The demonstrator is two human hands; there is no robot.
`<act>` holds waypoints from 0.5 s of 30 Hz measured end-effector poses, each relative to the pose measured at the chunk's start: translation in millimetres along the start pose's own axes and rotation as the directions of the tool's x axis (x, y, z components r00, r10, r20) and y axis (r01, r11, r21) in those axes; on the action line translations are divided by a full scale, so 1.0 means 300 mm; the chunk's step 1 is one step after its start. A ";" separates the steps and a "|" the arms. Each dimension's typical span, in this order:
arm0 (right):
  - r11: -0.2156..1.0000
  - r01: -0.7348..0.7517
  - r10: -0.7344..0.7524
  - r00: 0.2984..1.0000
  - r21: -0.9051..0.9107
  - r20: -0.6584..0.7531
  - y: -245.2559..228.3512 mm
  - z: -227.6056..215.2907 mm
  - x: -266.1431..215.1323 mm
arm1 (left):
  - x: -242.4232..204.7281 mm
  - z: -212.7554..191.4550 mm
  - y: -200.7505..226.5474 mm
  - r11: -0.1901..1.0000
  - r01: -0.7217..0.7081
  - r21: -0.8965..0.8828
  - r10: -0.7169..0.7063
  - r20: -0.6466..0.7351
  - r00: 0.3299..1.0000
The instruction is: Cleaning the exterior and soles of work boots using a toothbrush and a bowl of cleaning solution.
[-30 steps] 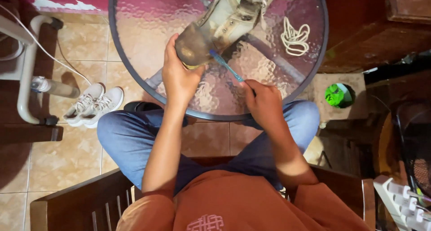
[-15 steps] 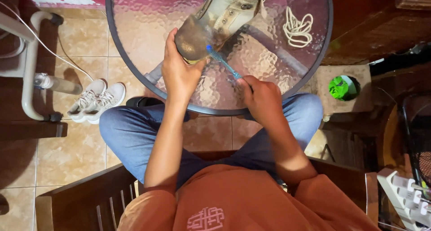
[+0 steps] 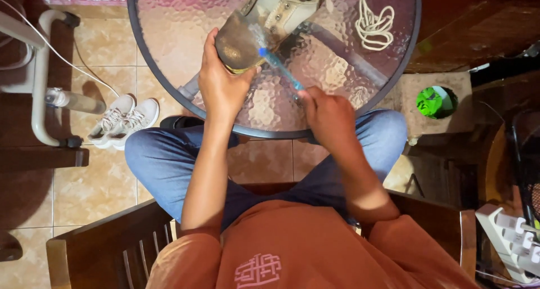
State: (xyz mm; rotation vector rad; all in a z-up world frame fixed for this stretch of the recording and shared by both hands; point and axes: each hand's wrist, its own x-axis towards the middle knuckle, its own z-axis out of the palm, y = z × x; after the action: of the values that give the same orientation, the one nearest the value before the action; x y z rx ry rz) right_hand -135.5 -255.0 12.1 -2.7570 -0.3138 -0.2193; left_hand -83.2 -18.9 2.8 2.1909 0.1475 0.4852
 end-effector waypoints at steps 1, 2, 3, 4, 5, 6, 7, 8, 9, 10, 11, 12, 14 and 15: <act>1.000 -0.003 0.003 1.000 0.000 0.003 0.011 0.011 0.023 | -0.002 -0.001 -0.003 1.000 0.002 0.000 -0.002 0.004 1.000; 1.000 0.008 -0.008 0.999 -0.006 -0.054 0.024 0.021 0.049 | 0.000 -0.001 -0.003 1.000 -0.009 -0.003 0.009 0.001 1.000; 1.000 0.019 -0.020 0.994 -0.013 -0.110 0.036 0.029 0.075 | 0.001 -0.002 -0.002 1.000 -0.020 -0.007 0.020 -0.003 1.000; 1.000 0.020 -0.022 0.993 -0.015 -0.112 0.022 0.049 0.100 | 0.000 0.002 -0.002 1.000 -0.021 -0.009 0.021 -0.005 1.000; 0.999 0.035 -0.034 0.991 0.010 -0.127 0.008 0.068 0.126 | -0.001 0.005 -0.003 1.000 -0.022 -0.007 0.022 -0.011 1.000; 0.998 0.050 -0.045 0.989 0.036 -0.143 -0.010 0.090 0.151 | -0.002 0.004 -0.005 1.000 -0.023 -0.004 0.023 -0.017 1.000; 0.998 0.052 -0.046 0.988 0.037 -0.144 -0.022 0.110 0.150 | 0.002 -0.001 -0.002 1.000 -0.024 -0.003 0.024 -0.019 1.000; 0.994 0.105 -0.102 0.972 0.004 -0.213 -0.031 0.131 0.144 | 0.001 -0.002 0.001 1.000 -0.018 -0.013 0.017 -0.017 1.000; 0.987 0.156 -0.159 0.947 -0.033 -0.277 -0.040 0.153 0.139 | 0.001 -0.002 0.002 1.000 -0.011 -0.023 0.011 -0.015 1.000; 0.987 0.158 -0.161 0.948 -0.032 -0.276 -0.045 0.108 0.107 | 0.005 0.000 0.005 1.000 -0.008 -0.022 0.008 -0.017 1.000; 0.993 0.102 -0.091 0.981 0.054 -0.169 -0.053 0.065 0.075 | 0.009 0.001 0.007 1.000 -0.002 -0.025 0.002 -0.018 1.000; 0.991 0.036 -0.030 0.998 0.132 -0.048 -0.060 0.023 0.038 | 0.005 0.001 0.006 1.000 0.010 -0.027 -0.010 -0.018 1.000; 0.998 0.009 -0.009 1.000 0.062 -0.001 -0.018 0.014 0.013 | 0.000 -0.003 0.000 1.000 -0.002 -0.027 0.001 -0.021 1.000; 1.000 -0.019 0.019 0.999 -0.010 0.036 0.007 0.005 0.003 | 0.001 -0.001 0.002 0.999 -0.022 -0.029 0.021 -0.023 0.999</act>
State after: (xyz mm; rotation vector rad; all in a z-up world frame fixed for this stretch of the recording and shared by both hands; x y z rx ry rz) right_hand -133.9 -256.2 10.2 -2.7752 -0.2968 -0.1670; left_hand -83.1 -18.9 3.6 2.1612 0.1285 0.5219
